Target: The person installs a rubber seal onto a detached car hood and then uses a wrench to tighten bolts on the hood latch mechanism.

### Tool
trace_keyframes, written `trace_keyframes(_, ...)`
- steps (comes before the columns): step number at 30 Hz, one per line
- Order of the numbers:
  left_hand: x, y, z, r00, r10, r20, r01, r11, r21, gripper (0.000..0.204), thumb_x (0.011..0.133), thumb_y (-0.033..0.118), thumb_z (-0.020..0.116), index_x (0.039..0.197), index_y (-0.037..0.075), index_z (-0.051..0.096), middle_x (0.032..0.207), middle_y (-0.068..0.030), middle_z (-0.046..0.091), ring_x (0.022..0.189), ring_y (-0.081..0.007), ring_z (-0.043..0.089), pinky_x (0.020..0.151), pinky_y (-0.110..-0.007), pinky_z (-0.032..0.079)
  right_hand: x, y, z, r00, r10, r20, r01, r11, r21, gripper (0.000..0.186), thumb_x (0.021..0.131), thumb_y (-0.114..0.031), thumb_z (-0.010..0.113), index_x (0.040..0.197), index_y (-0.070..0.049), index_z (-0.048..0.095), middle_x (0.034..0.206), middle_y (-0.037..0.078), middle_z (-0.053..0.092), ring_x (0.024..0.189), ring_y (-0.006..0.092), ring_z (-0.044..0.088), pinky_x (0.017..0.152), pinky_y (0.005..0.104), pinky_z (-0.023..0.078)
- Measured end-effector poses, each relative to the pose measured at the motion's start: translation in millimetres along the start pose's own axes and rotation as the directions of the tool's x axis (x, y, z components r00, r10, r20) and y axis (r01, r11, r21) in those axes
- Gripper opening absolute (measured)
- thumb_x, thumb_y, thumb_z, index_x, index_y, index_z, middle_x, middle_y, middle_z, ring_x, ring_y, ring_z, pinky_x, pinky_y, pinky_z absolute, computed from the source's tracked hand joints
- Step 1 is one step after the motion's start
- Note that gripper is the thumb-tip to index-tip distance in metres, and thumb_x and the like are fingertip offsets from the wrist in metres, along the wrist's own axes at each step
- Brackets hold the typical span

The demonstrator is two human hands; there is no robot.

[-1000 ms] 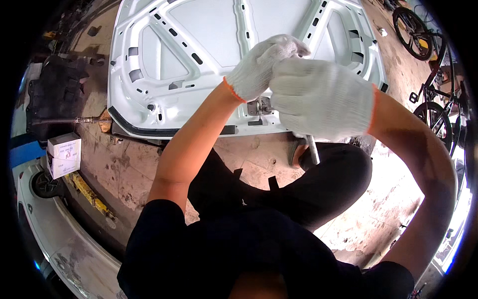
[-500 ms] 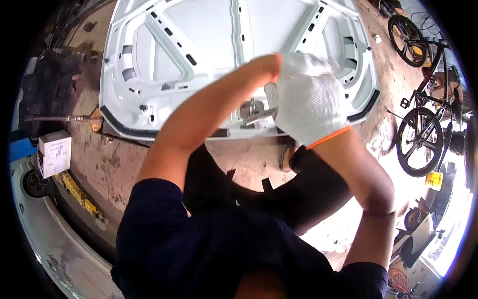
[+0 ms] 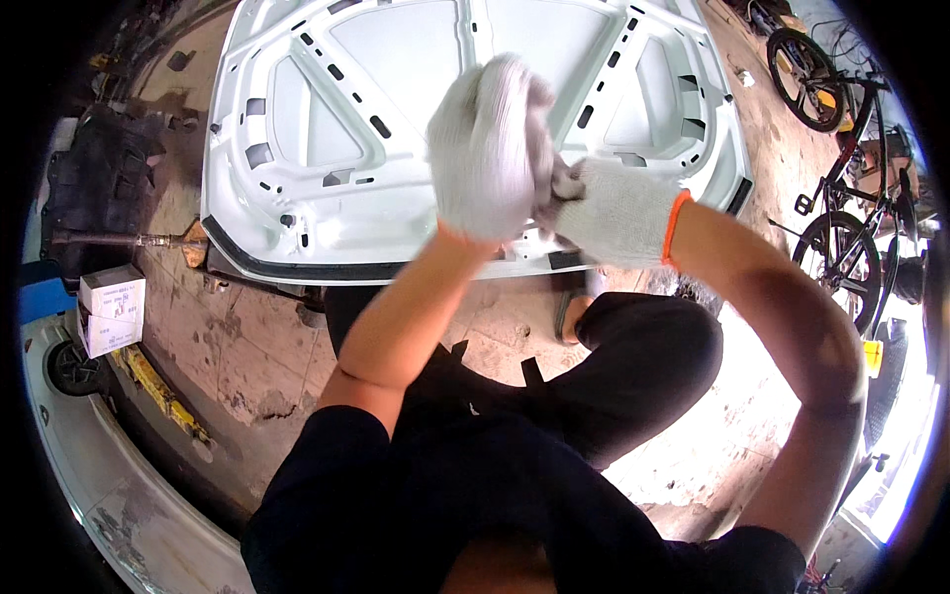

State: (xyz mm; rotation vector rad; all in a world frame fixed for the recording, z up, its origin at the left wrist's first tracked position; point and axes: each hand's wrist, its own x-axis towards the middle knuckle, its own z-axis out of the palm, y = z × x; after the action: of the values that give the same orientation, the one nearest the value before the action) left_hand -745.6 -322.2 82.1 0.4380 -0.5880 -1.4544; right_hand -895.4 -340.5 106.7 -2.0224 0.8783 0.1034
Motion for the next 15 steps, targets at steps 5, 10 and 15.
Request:
trace_keyframes(5, 71.2, -5.5, 44.0, 0.710, -0.598, 0.371, 0.189, 0.670, 0.718, 0.032, 0.106, 0.026, 0.050, 0.105, -0.002, 0.065, 0.065, 0.0004, 0.057, 0.042, -0.0031, 0.042, 0.035, -0.020, 0.036, 9.1, -90.1, 50.1, 0.569, 0.804, -0.172, 0.069, 0.162, 0.984, 0.036, 0.100, -0.036, 0.053, 0.117, -0.004, 0.054, 0.075, 0.009, 0.059, 0.052, 0.0182, 0.056, 0.045, 0.0318, 0.043)
trace_keyframes(10, 72.5, -4.2, -3.2, 0.840, -0.394, 0.373, 0.209, 0.869, 0.448, 0.040, 0.107, 0.033, 0.049, 0.126, -0.001, 0.057, 0.096, -0.0114, 0.068, 0.077, -0.0152, 0.066, 0.071, -0.031, 0.059, -53.6, -28.8, 15.0, 0.829, 0.380, -0.410, -0.087, 0.812, 0.577, 0.068, 0.101, -0.041, 0.056, 0.149, 0.000, 0.033, 0.132, 0.020, 0.051, 0.084, 0.0239, 0.067, 0.057, 0.0349, 0.058)
trace_keyframes(15, -35.0, -0.4, -20.3, 0.876, 0.368, 0.312, -0.457, 0.840, 0.291, 0.041, 0.105, 0.030, 0.048, 0.127, -0.003, 0.057, 0.114, -0.0121, 0.064, 0.094, -0.0249, 0.067, 0.089, -0.040, 0.057, -53.1, -43.8, -34.4, 0.840, -0.498, -0.217, 0.025, 0.435, -0.900, 0.046, 0.078, -0.021, 0.073, 0.120, -0.005, 0.065, 0.128, 0.016, 0.058, 0.115, 0.0266, 0.059, 0.099, 0.0459, 0.051)
